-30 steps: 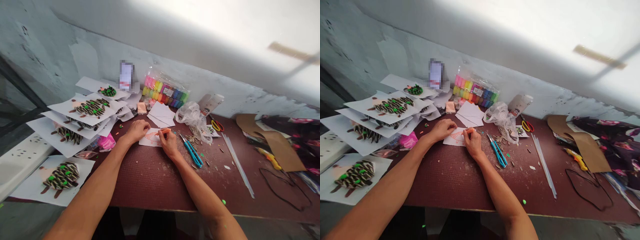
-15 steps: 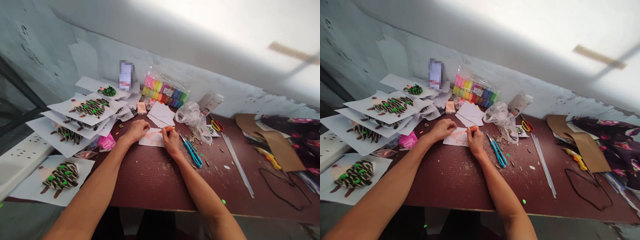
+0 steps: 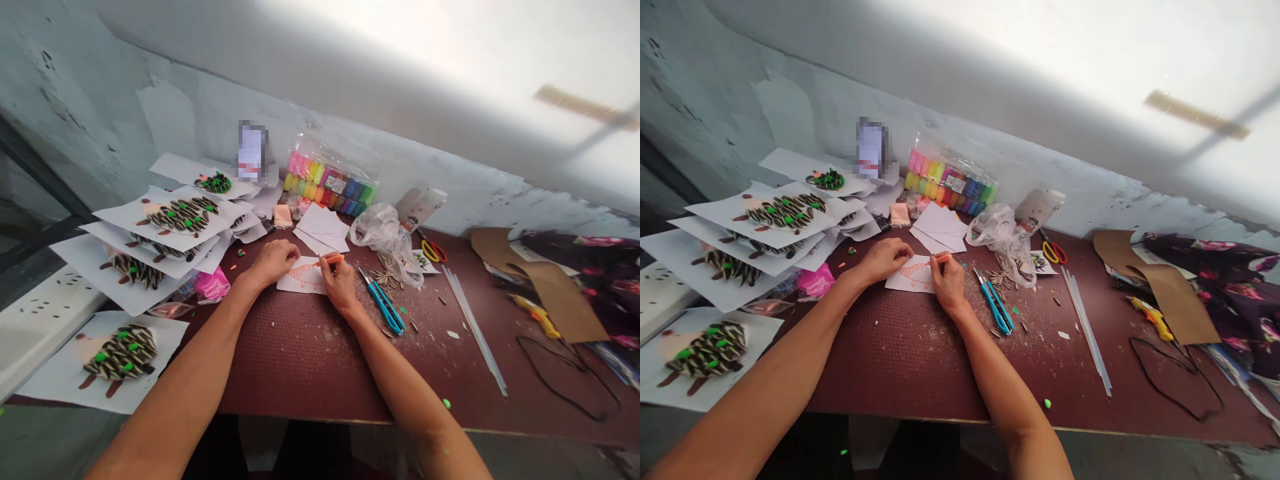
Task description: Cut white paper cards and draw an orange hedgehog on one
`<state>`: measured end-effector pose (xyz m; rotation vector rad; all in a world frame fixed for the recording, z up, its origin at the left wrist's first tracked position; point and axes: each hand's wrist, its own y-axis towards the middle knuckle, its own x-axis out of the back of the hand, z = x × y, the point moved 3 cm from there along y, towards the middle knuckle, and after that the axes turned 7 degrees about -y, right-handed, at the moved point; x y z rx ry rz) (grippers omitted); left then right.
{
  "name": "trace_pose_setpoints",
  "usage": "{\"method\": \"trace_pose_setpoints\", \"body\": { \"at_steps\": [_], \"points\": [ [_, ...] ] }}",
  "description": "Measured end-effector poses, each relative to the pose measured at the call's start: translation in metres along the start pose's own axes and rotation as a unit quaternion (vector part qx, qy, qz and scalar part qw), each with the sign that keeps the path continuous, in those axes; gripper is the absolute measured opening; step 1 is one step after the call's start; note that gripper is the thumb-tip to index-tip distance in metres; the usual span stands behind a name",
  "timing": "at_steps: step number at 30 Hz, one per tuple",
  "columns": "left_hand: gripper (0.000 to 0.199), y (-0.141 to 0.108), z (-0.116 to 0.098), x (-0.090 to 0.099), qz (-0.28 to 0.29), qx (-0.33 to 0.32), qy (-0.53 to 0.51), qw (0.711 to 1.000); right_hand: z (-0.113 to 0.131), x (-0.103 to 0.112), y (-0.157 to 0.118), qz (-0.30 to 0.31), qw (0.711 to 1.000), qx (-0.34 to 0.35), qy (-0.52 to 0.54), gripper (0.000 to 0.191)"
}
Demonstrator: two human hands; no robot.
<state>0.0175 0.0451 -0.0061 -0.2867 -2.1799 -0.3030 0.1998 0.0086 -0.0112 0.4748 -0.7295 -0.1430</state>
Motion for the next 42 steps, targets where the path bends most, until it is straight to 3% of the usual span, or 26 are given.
{"method": "trace_pose_setpoints", "body": {
  "at_steps": [42],
  "points": [
    [0.028,0.0002,0.0039,-0.0027,-0.010,-0.013,0.000,1.000,-0.0005,-0.0002,-0.0015,0.009,0.999,-0.018,-0.029,0.027]
  ]
}}
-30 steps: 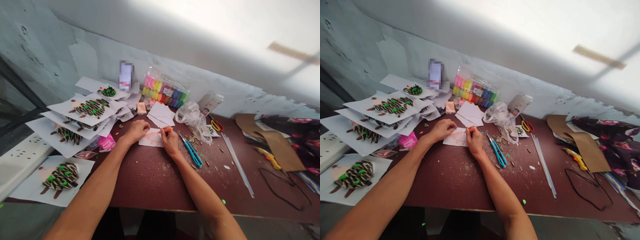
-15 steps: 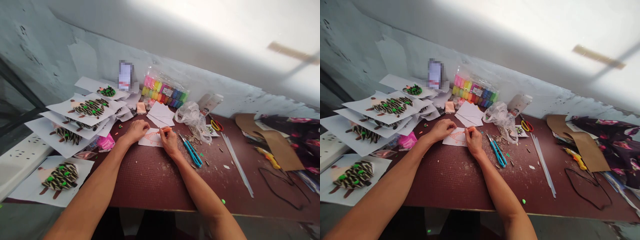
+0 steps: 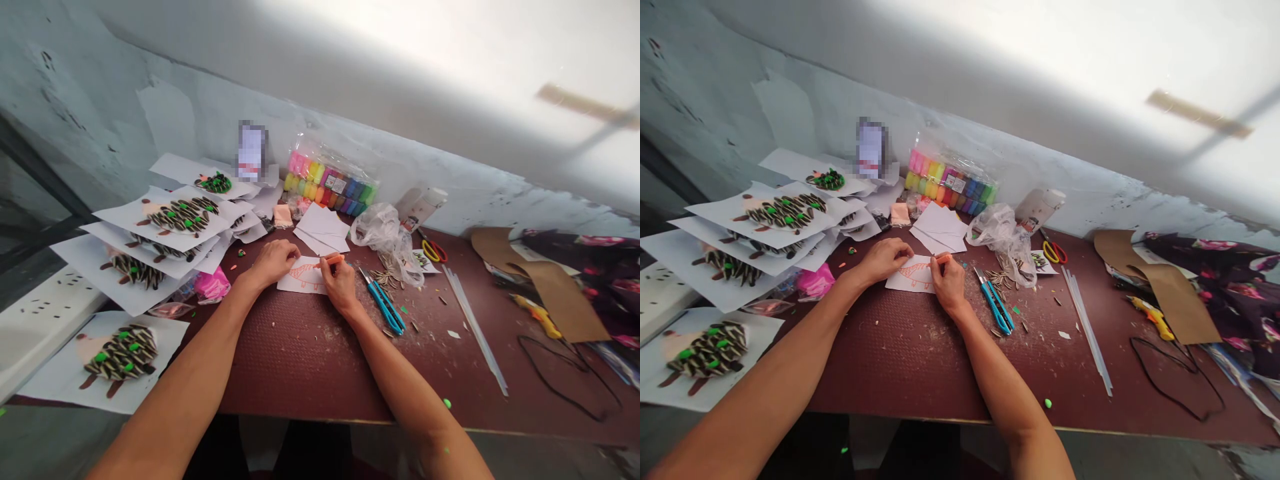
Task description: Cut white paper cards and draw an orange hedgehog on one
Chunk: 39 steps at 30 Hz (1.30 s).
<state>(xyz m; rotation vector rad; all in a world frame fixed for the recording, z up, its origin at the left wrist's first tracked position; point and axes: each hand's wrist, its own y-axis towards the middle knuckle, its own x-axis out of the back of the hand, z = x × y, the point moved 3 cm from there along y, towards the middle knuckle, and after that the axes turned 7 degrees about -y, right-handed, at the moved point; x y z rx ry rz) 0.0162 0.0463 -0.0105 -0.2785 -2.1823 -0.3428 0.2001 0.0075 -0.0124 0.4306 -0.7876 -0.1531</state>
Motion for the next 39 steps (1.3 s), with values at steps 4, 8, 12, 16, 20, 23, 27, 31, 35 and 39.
{"method": "trace_pose_setpoints", "body": {
  "at_steps": [4,8,12,16,20,23,27,31,35,39],
  "points": [
    [0.028,0.0002,0.0000,0.0002,0.000,0.004,-0.001,1.000,0.0007,0.0001,-0.0001,0.005,1.000,0.013,0.002,0.028],
    [0.027,0.0003,0.0000,0.0003,0.000,0.000,-0.002,1.000,0.0017,0.0005,0.0001,0.011,1.000,0.020,0.005,0.028],
    [0.028,0.0002,0.0002,0.0001,0.000,0.002,0.003,1.000,0.0024,0.0012,0.0001,0.002,1.000,0.012,0.013,0.028],
    [0.028,0.0001,-0.0003,0.0010,0.004,0.004,0.005,1.000,0.0022,0.0016,-0.0006,-0.013,1.000,-0.001,0.013,0.028],
    [0.028,0.0003,-0.0005,0.0018,0.010,0.000,0.000,1.000,0.0029,0.0010,-0.0012,-0.005,1.000,0.010,0.009,0.029],
    [0.027,0.0006,0.0004,0.0011,0.006,0.002,-0.002,1.000,0.0032,0.0009,-0.0009,0.003,1.000,0.016,0.007,0.030],
    [0.027,0.0006,0.0013,-0.0004,-0.004,0.002,-0.004,1.000,0.0035,0.0009,-0.0004,0.016,1.000,0.025,0.002,0.029],
    [0.028,0.0004,0.0002,-0.0001,-0.001,0.004,0.000,1.000,0.0031,0.0007,-0.0003,0.009,1.000,0.029,0.003,0.028],
    [0.027,0.0002,-0.0008,0.0007,0.003,0.007,-0.003,1.000,0.0017,0.0002,-0.0003,0.002,1.000,0.011,0.000,0.027],
    [0.026,0.0002,0.0000,0.0002,-0.003,0.004,-0.004,1.000,0.0021,0.0003,-0.0005,0.003,1.000,0.011,0.007,0.027]
  ]
}}
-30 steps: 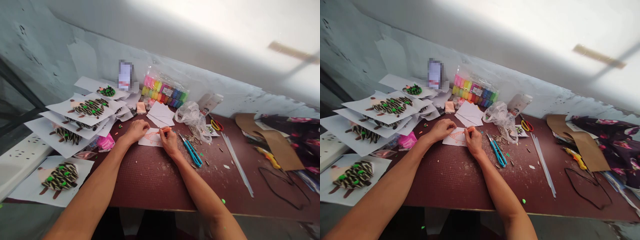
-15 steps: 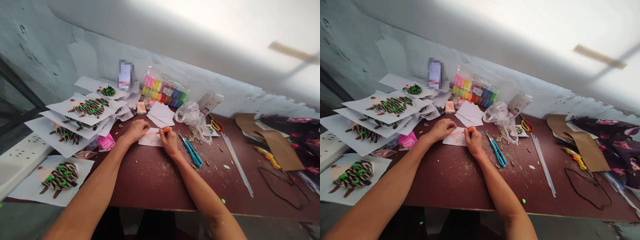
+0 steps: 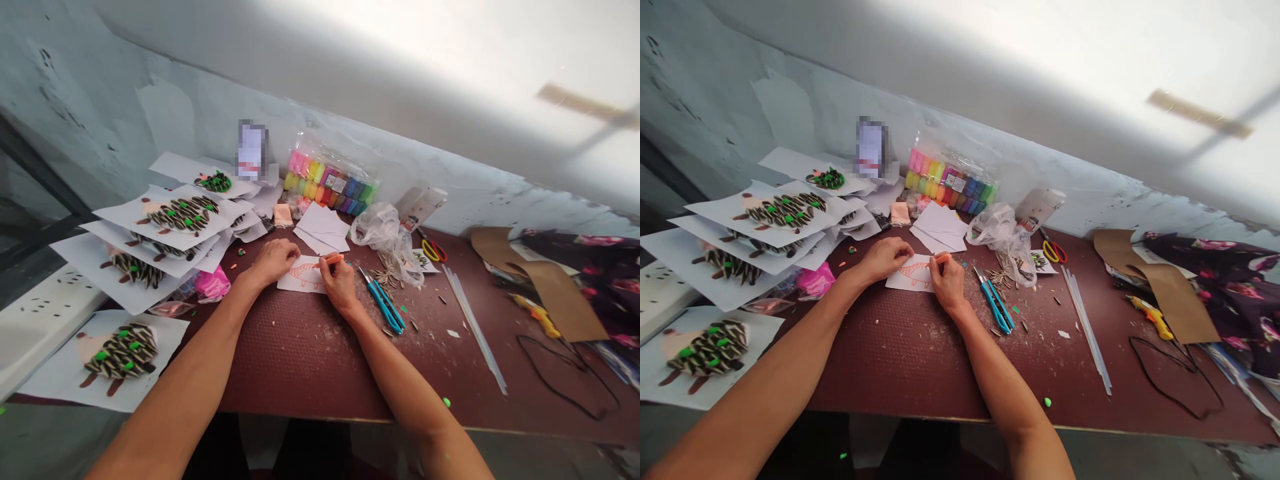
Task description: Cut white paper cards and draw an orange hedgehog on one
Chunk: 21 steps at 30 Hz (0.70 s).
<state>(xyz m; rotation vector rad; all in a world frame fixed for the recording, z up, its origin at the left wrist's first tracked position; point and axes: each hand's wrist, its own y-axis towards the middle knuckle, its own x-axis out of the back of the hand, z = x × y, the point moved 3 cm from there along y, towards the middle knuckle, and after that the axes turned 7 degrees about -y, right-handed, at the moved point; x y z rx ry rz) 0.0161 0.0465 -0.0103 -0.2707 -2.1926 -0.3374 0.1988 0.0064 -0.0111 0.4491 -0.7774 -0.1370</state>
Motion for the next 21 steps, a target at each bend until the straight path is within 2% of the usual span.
{"method": "trace_pose_setpoints", "body": {
  "at_steps": [11,21],
  "points": [
    [0.028,-0.0002,-0.0013,0.0001,0.004,0.004,0.008,1.000,0.0035,0.0008,0.0004,0.017,0.999,0.028,0.011,0.028],
    [0.027,-0.0002,-0.0014,0.0004,0.006,0.005,0.007,1.000,0.0000,-0.0012,-0.0005,0.007,1.000,0.015,-0.014,0.027]
  ]
}}
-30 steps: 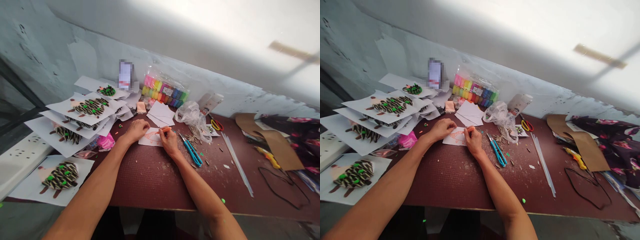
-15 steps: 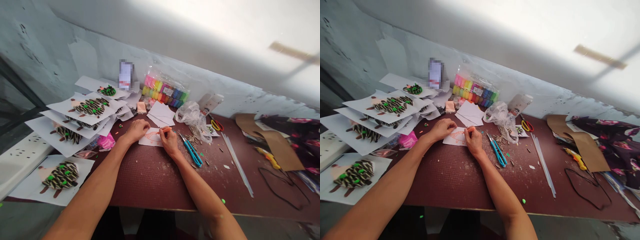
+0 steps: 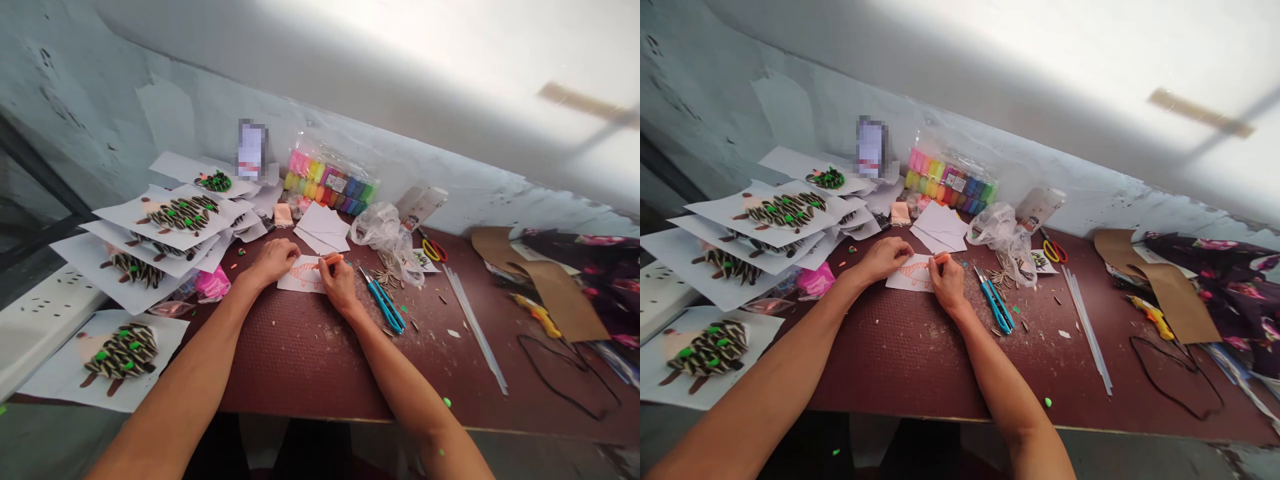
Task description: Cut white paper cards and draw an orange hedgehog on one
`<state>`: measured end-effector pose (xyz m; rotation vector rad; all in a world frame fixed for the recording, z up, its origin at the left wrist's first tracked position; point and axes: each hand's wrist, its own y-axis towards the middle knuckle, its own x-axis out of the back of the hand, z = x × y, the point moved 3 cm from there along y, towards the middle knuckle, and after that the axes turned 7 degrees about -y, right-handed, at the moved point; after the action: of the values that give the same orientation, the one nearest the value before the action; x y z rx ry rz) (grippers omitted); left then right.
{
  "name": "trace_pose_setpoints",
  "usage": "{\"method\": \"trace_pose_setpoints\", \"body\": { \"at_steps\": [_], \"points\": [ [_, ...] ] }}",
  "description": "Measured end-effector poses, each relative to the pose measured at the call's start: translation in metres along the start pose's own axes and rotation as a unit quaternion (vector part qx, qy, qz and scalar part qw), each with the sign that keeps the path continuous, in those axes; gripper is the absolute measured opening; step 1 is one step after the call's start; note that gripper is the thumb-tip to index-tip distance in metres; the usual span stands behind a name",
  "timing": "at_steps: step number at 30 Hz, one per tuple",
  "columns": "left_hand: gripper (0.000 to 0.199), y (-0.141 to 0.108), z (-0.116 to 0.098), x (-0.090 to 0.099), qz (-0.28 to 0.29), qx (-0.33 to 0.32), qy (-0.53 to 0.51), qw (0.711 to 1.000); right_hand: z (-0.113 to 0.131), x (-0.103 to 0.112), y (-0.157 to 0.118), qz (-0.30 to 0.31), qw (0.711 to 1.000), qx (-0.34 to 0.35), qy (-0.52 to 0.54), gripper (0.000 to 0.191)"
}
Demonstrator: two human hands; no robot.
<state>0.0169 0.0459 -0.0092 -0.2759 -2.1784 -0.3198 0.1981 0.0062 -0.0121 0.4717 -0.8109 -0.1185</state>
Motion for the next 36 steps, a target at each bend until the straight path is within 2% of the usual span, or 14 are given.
{"method": "trace_pose_setpoints", "body": {
  "at_steps": [10,17,24,36],
  "points": [
    [0.026,0.001,0.001,-0.001,-0.004,-0.003,0.001,1.000,0.000,0.001,-0.001,0.012,1.000,-0.001,0.002,0.029],
    [0.026,0.000,0.001,-0.001,-0.008,-0.005,0.002,1.000,0.006,0.004,-0.001,-0.022,0.999,-0.013,0.031,0.027],
    [0.026,0.001,0.001,0.000,0.002,-0.004,0.000,1.000,0.018,0.000,-0.006,0.012,1.000,0.002,0.020,0.027],
    [0.027,0.001,0.002,-0.001,-0.002,-0.010,-0.003,1.000,0.018,-0.003,-0.007,0.031,0.999,0.005,0.023,0.027]
  ]
}}
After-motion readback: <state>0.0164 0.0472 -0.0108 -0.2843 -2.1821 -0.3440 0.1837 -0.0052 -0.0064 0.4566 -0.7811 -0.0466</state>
